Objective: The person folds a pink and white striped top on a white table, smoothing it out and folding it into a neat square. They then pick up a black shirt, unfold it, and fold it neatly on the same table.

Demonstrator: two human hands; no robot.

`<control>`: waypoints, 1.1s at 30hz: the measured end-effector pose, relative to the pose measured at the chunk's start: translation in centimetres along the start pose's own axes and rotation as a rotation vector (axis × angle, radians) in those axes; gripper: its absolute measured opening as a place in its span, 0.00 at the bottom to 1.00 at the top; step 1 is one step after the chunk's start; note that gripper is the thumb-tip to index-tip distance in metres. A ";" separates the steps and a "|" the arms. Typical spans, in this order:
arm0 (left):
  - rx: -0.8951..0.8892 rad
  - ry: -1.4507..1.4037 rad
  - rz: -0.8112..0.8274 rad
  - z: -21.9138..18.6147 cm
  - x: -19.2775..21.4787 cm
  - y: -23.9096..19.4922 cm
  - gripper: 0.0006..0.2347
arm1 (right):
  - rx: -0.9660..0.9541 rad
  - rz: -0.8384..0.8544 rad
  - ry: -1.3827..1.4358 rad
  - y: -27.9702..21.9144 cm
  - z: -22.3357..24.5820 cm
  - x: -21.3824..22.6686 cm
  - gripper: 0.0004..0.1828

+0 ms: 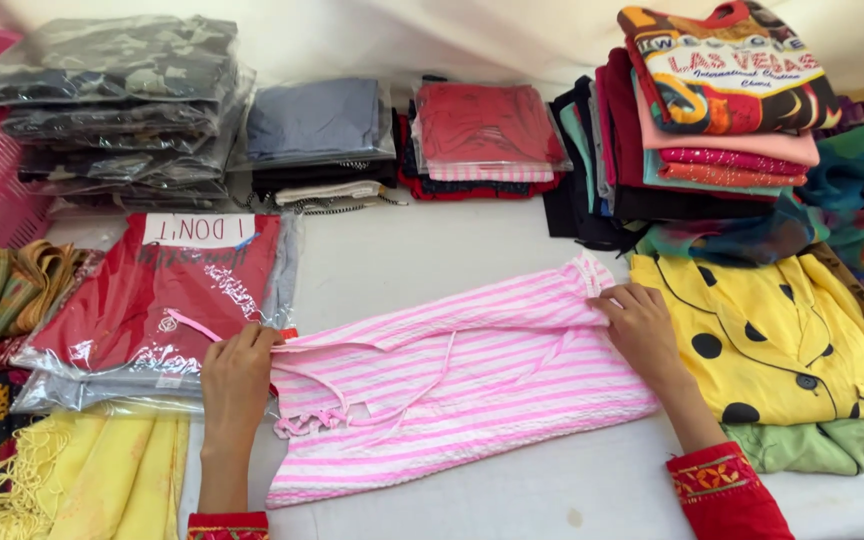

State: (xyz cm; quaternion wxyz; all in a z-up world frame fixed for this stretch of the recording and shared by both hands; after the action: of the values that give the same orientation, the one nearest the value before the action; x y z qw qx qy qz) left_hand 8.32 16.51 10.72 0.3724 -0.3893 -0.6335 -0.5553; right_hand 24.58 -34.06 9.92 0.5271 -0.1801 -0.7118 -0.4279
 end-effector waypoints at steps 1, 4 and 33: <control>-0.003 0.001 -0.014 0.3 -0.3 -0.1 0.06 | 0.001 -0.012 -0.007 -0.2 -0.3 -0.3 0.20; 0.013 0.003 -0.019 1.0 -0.6 0.0 0.07 | -0.011 -0.023 -0.003 -0.1 -1.2 -0.9 0.17; -0.463 -0.213 0.194 -12.0 -7.6 4.4 0.22 | -0.088 0.223 0.273 8.3 -0.3 0.1 0.20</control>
State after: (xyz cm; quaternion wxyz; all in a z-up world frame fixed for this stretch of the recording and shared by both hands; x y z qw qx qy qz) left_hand 16.00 4.30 6.96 0.2560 -0.5791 -0.4853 -0.6029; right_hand 30.56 -29.61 13.54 0.6548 -0.2207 -0.5898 -0.4180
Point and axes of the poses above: each hand's wrist, its own y-axis towards the middle knuckle, its own x-axis out of the back of the hand, z = x × y, the point moved 1 cm from there along y, towards the middle knuckle, and after that the axes turned 6 degrees about z, right-handed, at the moved point
